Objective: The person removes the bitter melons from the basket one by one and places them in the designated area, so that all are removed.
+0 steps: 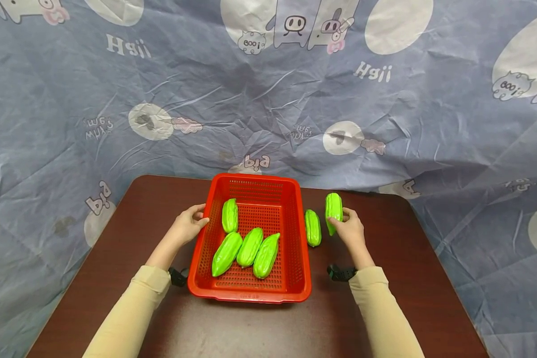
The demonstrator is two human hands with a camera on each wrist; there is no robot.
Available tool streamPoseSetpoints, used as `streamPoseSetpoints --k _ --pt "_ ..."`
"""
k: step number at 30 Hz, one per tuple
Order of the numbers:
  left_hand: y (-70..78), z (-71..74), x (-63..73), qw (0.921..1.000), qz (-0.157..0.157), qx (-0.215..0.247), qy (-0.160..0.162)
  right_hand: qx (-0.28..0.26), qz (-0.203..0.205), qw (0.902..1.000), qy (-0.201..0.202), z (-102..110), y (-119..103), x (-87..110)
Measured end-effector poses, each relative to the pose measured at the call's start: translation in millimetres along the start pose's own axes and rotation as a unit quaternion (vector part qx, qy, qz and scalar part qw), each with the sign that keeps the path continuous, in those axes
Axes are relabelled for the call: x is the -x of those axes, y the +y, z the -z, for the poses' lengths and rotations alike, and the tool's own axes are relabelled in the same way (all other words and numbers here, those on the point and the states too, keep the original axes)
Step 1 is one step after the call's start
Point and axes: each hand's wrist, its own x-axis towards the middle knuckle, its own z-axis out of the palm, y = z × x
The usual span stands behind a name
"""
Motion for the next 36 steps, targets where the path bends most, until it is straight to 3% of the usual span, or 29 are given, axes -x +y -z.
streamPoseSetpoints --k 15,36 --pt "-4.1 -2.1 -1.3 1.0 0.004 0.007 0.002 0.047 -0.014 0.9986 -0.022 -17.5 31.4 -0.3" --pt "-4.2 0.6 -3.0 1.0 -0.002 0.006 0.002 0.054 -0.01 0.9978 -0.038 -25.9 39.5 0.2"
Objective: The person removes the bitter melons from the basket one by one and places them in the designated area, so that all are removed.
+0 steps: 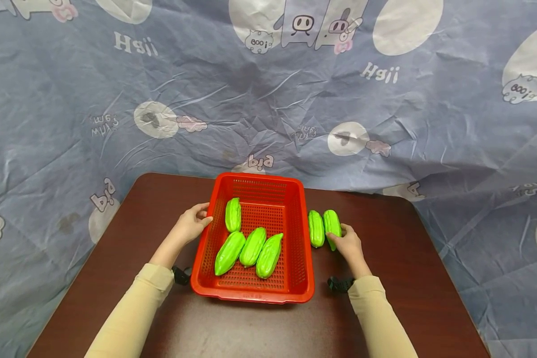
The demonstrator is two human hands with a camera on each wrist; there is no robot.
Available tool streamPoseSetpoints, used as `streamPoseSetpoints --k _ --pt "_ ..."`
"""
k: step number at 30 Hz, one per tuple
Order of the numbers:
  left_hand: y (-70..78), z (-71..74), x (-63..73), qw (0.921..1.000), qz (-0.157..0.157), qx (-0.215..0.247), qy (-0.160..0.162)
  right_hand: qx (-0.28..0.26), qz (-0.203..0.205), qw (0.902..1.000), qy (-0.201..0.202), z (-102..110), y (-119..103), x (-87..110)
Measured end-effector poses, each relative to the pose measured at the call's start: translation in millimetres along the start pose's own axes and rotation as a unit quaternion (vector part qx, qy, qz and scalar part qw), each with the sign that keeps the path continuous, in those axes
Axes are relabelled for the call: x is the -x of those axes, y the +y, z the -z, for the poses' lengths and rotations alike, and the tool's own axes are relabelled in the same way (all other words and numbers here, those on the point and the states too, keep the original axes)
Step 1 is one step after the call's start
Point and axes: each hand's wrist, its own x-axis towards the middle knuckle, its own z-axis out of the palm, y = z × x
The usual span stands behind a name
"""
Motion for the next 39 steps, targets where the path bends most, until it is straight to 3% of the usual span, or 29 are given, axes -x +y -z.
streamPoseSetpoints --k 19,30,39 --pt "0.5 -0.2 0.8 1.0 -0.007 0.002 -0.003 0.003 0.015 0.9997 0.018 16.4 -9.2 3.8" --pt "1.2 0.3 0.4 0.9999 -0.001 -0.011 -0.001 -0.03 0.064 0.9968 0.038 38.5 -59.4 9.4" --pt "1.2 0.0 -0.2 0.9999 0.002 -0.01 0.0 -0.049 0.099 0.9936 0.024 36.6 -100.8 24.0"
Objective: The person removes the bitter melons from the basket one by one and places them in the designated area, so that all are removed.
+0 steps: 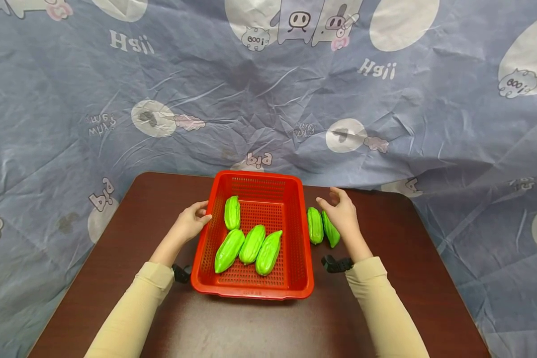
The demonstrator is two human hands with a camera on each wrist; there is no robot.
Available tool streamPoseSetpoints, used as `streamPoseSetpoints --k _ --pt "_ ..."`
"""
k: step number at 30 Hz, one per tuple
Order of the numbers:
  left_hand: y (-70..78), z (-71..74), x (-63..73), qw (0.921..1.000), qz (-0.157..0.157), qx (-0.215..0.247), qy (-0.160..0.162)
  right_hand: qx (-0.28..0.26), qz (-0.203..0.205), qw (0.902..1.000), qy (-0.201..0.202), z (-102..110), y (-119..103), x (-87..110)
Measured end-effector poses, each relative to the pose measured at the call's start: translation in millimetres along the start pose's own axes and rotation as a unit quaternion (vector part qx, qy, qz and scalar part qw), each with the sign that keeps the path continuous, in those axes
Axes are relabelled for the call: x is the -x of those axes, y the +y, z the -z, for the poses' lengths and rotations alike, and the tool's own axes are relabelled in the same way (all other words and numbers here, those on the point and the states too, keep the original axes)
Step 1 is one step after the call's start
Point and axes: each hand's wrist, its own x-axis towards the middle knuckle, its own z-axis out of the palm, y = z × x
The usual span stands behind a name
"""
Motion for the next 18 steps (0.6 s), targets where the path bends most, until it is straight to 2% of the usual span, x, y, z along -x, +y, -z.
streamPoseSetpoints --k 10,18 --pt "0.5 0.5 0.3 1.0 -0.005 -0.002 0.003 -0.009 0.031 0.999 -0.032 -22.0 -31.5 9.8" --pt "-1.2 0.3 -0.9 0.9999 -0.008 -0.006 0.001 0.001 0.042 0.9976 -0.055 -46.5 -44.5 17.3"
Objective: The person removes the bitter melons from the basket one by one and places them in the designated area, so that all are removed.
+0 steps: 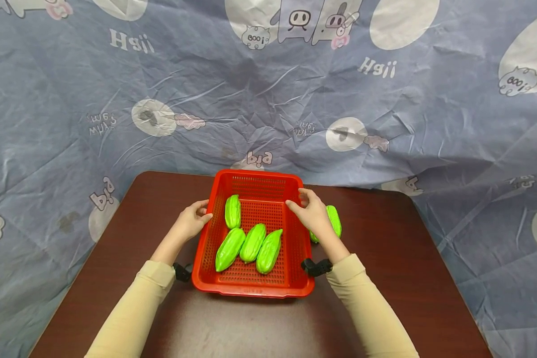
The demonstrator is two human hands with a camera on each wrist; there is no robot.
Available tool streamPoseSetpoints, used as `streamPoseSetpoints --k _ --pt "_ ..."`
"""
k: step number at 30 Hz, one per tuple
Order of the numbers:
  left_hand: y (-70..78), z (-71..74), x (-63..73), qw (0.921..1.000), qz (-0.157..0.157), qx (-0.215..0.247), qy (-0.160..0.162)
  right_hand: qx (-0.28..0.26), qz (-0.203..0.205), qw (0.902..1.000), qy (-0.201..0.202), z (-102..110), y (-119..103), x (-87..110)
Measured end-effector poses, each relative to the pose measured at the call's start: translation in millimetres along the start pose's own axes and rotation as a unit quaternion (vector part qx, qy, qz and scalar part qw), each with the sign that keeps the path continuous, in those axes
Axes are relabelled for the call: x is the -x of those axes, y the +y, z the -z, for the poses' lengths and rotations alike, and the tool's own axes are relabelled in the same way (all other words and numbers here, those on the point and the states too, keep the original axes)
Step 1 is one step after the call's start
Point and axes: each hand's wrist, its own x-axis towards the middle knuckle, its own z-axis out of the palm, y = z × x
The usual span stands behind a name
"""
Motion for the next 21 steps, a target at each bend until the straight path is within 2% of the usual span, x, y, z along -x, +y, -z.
streamPoseSetpoints --k 7,12,21 --pt "0.1 0.1 0.2 1.0 0.0 0.004 -0.003 0.005 0.007 0.9997 -0.023 -15.8 -0.9 4.9" --pt "0.6 0.3 0.5 1.0 0.0 0.004 -0.002 0.016 -0.005 0.9987 -0.048 -26.5 -1.7 9.8" --pt "0.5 0.1 0.4 1.0 0.003 0.007 -0.002 0.078 -0.038 0.9933 -0.076 -44.4 -3.8 17.2"
